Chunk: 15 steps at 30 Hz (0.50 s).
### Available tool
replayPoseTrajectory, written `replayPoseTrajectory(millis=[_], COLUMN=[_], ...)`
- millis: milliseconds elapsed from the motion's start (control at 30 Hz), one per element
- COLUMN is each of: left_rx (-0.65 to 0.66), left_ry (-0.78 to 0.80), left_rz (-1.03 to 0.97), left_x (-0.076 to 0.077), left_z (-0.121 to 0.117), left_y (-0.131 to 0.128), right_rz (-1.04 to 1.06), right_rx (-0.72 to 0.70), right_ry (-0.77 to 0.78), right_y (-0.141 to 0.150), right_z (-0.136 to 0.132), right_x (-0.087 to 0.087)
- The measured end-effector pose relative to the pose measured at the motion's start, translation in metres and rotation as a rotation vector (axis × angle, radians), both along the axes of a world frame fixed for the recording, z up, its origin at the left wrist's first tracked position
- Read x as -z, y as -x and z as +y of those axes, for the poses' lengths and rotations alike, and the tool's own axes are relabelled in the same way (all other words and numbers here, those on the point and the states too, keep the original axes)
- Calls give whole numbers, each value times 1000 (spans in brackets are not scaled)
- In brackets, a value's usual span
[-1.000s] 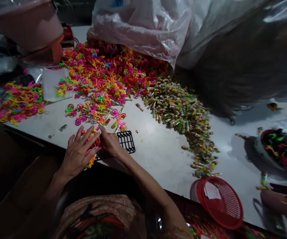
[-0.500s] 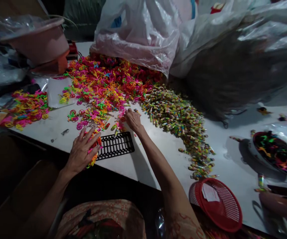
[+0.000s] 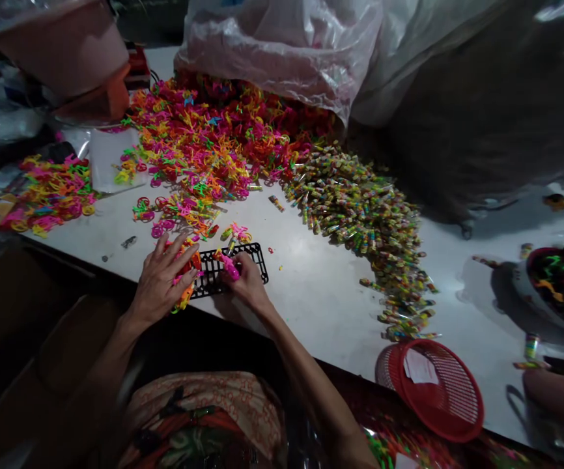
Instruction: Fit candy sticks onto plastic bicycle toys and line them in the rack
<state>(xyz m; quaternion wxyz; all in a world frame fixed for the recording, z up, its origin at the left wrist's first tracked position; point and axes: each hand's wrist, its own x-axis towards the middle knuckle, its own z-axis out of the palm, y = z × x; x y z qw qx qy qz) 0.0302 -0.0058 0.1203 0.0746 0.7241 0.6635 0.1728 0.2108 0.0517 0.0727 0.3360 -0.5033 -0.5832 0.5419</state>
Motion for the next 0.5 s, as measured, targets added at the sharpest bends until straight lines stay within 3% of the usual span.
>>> replayPoseTrajectory(millis=[133, 367, 500], left_rx=[-7, 5, 13], left_ry=[14, 14, 35], left_rz=[-4, -11, 13], left_x=[-1, -2, -4], left_z=[0, 0, -1], left_y=[0, 1, -1], right_rz=[-127, -165, -310], right_rx=[-26, -58, -146], right_ry=[-217, -196, -352], right_y=[11, 31, 29], right_z=[-20, -40, -44], right_x=[-4, 21, 21])
